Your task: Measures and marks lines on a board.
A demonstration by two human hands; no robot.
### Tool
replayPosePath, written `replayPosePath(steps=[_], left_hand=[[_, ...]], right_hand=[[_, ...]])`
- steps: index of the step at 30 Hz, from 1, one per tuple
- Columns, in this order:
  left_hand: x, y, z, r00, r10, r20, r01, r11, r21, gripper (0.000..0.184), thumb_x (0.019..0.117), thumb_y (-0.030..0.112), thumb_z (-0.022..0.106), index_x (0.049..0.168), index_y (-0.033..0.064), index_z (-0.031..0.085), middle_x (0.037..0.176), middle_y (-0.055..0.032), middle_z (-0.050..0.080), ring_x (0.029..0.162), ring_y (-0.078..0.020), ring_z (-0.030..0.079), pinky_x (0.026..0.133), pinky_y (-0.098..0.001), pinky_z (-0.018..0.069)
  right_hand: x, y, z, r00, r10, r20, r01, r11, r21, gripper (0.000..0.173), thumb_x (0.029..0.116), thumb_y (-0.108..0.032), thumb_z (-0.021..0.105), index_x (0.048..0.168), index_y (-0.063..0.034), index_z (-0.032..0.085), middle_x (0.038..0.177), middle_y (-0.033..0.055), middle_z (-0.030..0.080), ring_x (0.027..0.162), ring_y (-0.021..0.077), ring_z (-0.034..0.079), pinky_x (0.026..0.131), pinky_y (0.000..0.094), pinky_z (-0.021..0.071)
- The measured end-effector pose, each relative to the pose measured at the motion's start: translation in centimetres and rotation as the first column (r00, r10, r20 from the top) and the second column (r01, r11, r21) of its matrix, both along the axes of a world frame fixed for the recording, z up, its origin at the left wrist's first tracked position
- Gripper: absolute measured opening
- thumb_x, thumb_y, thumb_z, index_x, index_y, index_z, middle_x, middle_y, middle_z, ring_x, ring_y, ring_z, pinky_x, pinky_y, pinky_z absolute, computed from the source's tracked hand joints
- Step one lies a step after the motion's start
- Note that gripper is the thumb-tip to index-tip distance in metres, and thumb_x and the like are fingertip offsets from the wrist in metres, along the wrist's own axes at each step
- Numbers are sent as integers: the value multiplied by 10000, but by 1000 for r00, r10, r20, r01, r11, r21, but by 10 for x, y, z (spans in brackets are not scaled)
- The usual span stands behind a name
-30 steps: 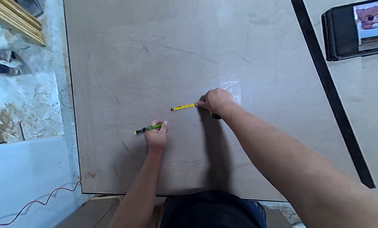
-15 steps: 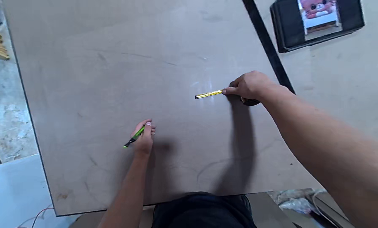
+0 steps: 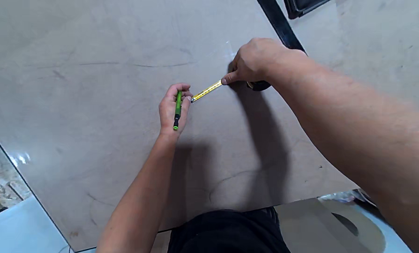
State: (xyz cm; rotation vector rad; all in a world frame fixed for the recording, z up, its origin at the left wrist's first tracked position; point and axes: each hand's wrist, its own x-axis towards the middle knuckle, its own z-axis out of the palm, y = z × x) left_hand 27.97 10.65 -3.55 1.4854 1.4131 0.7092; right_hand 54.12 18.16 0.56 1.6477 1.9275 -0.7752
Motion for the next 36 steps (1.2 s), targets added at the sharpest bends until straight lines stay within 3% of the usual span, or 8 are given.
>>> replayPosePath(steps=[10, 14, 36], left_hand=[[2, 3, -2, 996, -37, -80, 38, 999, 16, 303, 938, 52, 679, 1238, 86, 660, 1062, -15, 736, 901, -70, 706, 788, -252, 597], [1, 4, -1, 994, -45, -104, 48, 999, 26, 298, 935, 54, 677, 1231, 88, 667, 1065, -20, 737, 914, -69, 705, 806, -254, 593], [-1, 6, 0, 986, -76, -149, 81, 996, 31, 269, 949, 75, 685, 1217, 91, 678, 1074, -34, 736, 928, -75, 706, 836, -267, 595]], right_hand=[[5, 3, -1, 997, 58, -45, -60, 998, -27, 648, 956, -709, 523, 972, -99, 741, 933, 201, 682, 969, 416, 662, 787, 665, 497], [6, 0, -2, 996, 79, -48, -79, 997, 3, 673, 946, -743, 495, 929, -112, 729, 882, 182, 669, 918, 402, 665, 741, 645, 500], [7, 1, -4, 998, 37, -59, -36, 999, 7, 637, 932, -732, 539, 892, -127, 736, 855, 157, 672, 890, 372, 675, 726, 622, 516]])
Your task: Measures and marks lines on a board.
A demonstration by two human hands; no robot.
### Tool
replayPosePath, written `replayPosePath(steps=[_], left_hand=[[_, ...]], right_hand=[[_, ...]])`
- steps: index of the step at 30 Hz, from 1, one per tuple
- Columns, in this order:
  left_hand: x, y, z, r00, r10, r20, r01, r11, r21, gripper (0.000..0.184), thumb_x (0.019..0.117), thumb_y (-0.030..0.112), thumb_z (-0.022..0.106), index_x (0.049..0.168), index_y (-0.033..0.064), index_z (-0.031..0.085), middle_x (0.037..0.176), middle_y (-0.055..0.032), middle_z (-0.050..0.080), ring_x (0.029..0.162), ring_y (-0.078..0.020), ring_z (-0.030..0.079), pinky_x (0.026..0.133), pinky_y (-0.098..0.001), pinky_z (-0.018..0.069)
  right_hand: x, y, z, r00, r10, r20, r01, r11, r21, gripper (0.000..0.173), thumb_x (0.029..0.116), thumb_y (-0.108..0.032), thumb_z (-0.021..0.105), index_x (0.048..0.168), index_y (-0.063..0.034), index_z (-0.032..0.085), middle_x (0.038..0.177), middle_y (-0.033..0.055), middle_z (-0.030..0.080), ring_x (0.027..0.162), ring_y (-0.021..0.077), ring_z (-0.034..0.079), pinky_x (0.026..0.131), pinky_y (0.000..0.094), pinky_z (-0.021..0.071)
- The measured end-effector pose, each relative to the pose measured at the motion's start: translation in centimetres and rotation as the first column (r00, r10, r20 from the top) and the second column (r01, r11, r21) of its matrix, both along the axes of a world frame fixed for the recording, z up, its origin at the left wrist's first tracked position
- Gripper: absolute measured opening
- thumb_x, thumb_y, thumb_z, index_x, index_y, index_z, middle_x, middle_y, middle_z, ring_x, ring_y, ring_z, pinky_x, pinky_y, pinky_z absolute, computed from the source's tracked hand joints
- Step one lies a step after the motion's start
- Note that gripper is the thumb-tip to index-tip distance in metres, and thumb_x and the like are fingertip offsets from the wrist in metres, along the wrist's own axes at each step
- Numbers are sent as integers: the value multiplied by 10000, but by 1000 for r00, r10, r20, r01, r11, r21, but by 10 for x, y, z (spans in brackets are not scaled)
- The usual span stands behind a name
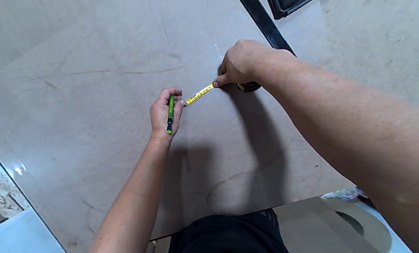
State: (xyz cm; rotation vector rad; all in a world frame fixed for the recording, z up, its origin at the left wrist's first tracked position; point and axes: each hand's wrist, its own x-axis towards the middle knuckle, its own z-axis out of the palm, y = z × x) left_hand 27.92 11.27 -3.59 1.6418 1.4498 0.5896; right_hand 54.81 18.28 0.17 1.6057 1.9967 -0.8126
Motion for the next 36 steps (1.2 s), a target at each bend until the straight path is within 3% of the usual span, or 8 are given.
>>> replayPosePath(steps=[6, 8, 10, 14, 19, 23, 28, 36], left_hand=[[1, -1, 1, 1000, 30, 3, -30, 999, -12, 278, 956, 76, 671, 1233, 99, 676, 1060, -20, 737, 896, -64, 702, 795, -255, 593], [5, -3, 5, 996, 88, 27, -88, 996, 12, 286, 1006, 144, 623, 1284, 94, 667, 1040, -25, 739, 841, -75, 710, 746, -271, 610], [14, -7, 9, 992, 111, 67, -116, 990, 83, 327, 1055, 215, 569, 1339, 77, 656, 1037, -25, 748, 843, -74, 714, 764, -275, 616], [47, -12, 17, 993, 49, 108, -58, 995, 85, 255, 1039, 271, 607, 1136, 99, 767, 1017, 0, 727, 923, -56, 684, 851, -261, 576], [76, -2, 7, 987, 54, 154, -49, 998, -34, 117, 919, 112, 713, 1035, 98, 707, 841, 15, 707, 673, -45, 653, 610, -214, 560], [80, -2, 0, 985, 89, 146, -89, 996, -5, 74, 878, 84, 738, 928, 103, 687, 772, 25, 690, 632, -35, 635, 577, -198, 536], [83, -2, 0, 982, 131, 133, -130, 991, -17, 64, 890, 95, 734, 925, 102, 680, 775, 25, 698, 634, -39, 645, 585, -215, 549], [84, -4, -1, 986, 134, 103, -135, 991, 2, 58, 895, 108, 734, 916, 114, 680, 761, 41, 689, 631, -19, 631, 584, -197, 530]], right_hand=[[-2, -1, 1, 1000, -6, -3, 6, 1000, -8, 625, 928, -728, 551, 909, -134, 744, 871, 149, 677, 908, 362, 674, 736, 613, 516], [-2, -1, 1, 1000, -8, -7, 8, 1000, -5, 622, 926, -729, 553, 904, -136, 744, 873, 150, 677, 904, 364, 673, 738, 615, 515], [-1, -2, 1, 1000, -17, -11, 17, 1000, 6, 621, 920, -725, 566, 864, -129, 731, 849, 151, 666, 879, 370, 669, 708, 614, 514], [-1, -2, 2, 999, -29, -14, 29, 999, -15, 605, 921, -716, 577, 894, -135, 744, 867, 147, 676, 892, 366, 673, 723, 614, 519], [-2, -3, 5, 998, -57, -15, 57, 998, -14, 605, 916, -702, 598, 846, -113, 714, 843, 149, 656, 870, 363, 668, 695, 601, 516], [-1, -4, 5, 998, -59, -29, 58, 998, -16, 580, 923, -690, 596, 869, -127, 724, 856, 145, 665, 882, 361, 671, 699, 600, 517], [0, -3, 4, 998, -33, -51, 32, 999, -9, 546, 936, -671, 593, 939, -149, 754, 901, 138, 688, 923, 362, 679, 738, 611, 527], [-1, -4, 6, 999, -37, -39, 36, 999, -20, 548, 936, -664, 599, 908, -134, 737, 883, 139, 675, 912, 356, 673, 725, 596, 521]])
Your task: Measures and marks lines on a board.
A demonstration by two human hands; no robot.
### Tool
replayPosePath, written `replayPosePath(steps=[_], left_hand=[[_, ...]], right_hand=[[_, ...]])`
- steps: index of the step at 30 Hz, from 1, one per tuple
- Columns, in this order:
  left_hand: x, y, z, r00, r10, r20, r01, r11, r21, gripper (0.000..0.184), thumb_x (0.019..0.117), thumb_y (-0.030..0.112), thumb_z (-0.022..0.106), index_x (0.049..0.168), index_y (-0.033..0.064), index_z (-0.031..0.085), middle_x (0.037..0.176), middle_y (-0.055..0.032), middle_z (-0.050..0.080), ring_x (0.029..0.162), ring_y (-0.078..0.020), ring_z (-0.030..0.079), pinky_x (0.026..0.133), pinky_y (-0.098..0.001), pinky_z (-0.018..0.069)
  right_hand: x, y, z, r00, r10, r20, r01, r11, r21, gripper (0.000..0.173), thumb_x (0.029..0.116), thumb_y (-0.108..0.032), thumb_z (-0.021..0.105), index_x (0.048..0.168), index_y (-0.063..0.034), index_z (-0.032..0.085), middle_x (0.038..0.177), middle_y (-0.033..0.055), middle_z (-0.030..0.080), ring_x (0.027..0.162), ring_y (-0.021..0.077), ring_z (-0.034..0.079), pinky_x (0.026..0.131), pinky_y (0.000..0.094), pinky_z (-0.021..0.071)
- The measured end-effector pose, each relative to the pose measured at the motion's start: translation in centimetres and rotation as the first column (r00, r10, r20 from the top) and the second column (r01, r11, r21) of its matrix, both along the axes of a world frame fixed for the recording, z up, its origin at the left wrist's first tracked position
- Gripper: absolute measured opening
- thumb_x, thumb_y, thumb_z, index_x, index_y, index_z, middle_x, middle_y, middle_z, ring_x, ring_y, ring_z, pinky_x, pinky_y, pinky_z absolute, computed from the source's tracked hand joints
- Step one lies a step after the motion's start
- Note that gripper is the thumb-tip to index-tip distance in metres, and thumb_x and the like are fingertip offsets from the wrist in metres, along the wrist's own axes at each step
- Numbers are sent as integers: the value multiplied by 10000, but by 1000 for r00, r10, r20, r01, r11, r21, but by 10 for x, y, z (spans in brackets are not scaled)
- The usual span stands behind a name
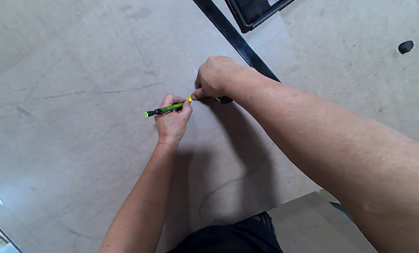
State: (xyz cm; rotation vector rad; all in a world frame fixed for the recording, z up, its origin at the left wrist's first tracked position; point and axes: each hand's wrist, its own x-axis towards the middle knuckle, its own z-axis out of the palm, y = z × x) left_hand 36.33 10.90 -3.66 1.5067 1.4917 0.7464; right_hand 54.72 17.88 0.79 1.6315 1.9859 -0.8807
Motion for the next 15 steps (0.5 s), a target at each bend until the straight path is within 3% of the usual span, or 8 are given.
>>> replayPosePath(steps=[11, 15], left_hand=[[-2, 2, 3, 999, -37, -24, 36, 999, -17, 46, 894, 117, 732, 912, 115, 689, 754, 37, 684, 627, -27, 627, 583, -205, 525], [-2, 1, 2, 1000, -27, -3, 26, 999, -20, 50, 906, 112, 737, 924, 105, 690, 766, 27, 692, 630, -37, 640, 592, -215, 548]], right_hand=[[0, 0, 2, 1000, -16, -8, 16, 1000, 0, 553, 931, -660, 612, 880, -121, 721, 866, 143, 662, 892, 358, 668, 704, 593, 517], [1, 0, 1, 1000, -7, -10, 7, 1000, -1, 546, 935, -670, 593, 958, -149, 755, 908, 133, 684, 930, 351, 676, 733, 597, 526]])
